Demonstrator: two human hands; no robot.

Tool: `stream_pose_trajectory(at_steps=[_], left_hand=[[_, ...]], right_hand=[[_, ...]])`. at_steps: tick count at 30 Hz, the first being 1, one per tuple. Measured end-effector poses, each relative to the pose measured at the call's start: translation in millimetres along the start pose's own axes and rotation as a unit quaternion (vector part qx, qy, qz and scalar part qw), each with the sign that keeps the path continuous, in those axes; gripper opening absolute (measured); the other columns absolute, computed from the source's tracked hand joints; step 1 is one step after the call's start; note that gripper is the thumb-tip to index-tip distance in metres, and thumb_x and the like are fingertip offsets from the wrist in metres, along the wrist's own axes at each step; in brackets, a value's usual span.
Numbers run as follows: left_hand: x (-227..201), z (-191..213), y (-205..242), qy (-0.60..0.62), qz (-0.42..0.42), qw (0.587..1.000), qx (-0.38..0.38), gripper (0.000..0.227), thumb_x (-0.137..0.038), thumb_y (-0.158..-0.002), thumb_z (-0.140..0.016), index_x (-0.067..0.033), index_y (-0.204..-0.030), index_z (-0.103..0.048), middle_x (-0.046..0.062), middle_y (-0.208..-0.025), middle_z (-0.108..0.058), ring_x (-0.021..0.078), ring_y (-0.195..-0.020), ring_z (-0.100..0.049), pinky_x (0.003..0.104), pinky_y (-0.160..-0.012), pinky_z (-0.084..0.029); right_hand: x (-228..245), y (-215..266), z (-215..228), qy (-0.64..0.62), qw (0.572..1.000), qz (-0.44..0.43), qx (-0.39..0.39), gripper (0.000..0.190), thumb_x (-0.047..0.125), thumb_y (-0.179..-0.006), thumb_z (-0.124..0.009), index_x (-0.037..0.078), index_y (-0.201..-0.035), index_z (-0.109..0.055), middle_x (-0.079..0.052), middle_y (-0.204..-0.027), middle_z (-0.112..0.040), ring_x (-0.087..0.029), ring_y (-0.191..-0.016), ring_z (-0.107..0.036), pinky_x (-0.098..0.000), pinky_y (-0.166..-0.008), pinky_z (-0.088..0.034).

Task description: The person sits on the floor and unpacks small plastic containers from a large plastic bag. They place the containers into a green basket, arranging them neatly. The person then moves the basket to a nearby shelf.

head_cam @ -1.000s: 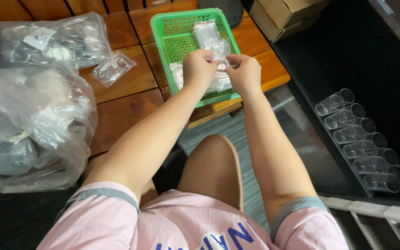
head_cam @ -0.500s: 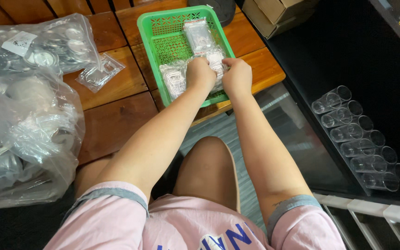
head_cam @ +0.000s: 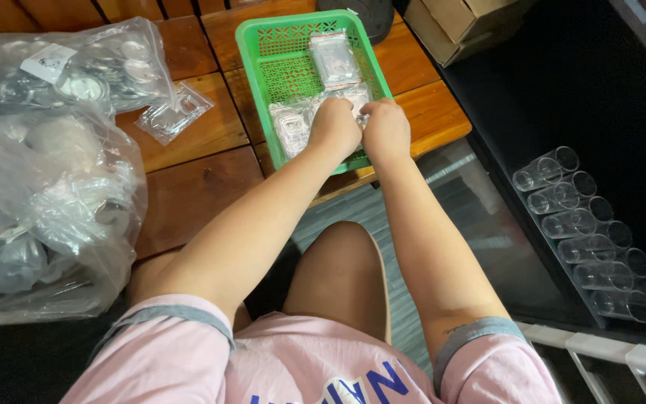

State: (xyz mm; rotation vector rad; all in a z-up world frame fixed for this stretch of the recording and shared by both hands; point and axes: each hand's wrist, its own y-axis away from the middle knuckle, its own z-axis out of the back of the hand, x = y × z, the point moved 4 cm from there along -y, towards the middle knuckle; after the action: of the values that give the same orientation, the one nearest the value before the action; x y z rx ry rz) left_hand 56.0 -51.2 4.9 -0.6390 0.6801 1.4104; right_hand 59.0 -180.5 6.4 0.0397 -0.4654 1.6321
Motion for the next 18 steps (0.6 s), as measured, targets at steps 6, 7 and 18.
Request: stream_pose_trajectory(at_steps=[6, 7, 18], left_hand=[[19.0, 74.9, 16.4, 0.097, -0.077, 0.978, -0.168, 0.024, -0.016, -0.077, -0.083, -0.0077, -0.099, -0.079, 0.016, -0.081, -0.075, 0.0377, -0.088, -0.075, 0.049, -0.080, -0.060], [27.5, 93.0, 21.5, 0.096, -0.075, 0.978, -0.171, 0.024, -0.016, -0.077, -0.083, -0.0077, -0.099, -0.079, 0.016, -0.081, -0.075, 0.0377, -0.088, -0.075, 0.049, -0.080, -0.060], [169.4, 211.8, 81.4, -0.154, 0.230, 0.951, -0.136, 0.032, -0.023, -0.086, -0.067, -0.0060, -0.111, -0.077, 0.014, -0.108, -0.072, 0.0354, -0.107, -0.070, 0.053, -0.089, -0.059]], right_hand=[[50.9, 8.9, 26.6, -0.097, 0.991, 0.010, -0.096, 0.024, 0.009, -0.085, -0.076, 0.024, -0.104, -0.079, 0.000, -0.104, -0.068, -0.027, -0.103, -0.067, -0.0438, -0.087, -0.060], [66.2, 11.5, 28.5, -0.099, 0.990, 0.012, -0.095, 0.024, 0.009, -0.085, -0.076, 0.024, -0.104, -0.079, 0.000, -0.104, -0.068, -0.027, -0.103, -0.067, -0.0438, -0.087, -0.060], [226.8, 85.4, -62.3, -0.703, 0.686, -0.131, 0.135, 0.031, 0.004, -0.091, -0.072, 0.004, -0.122, -0.068, -0.006, -0.103, -0.070, -0.013, -0.089, -0.070, -0.0272, -0.079, -0.065]])
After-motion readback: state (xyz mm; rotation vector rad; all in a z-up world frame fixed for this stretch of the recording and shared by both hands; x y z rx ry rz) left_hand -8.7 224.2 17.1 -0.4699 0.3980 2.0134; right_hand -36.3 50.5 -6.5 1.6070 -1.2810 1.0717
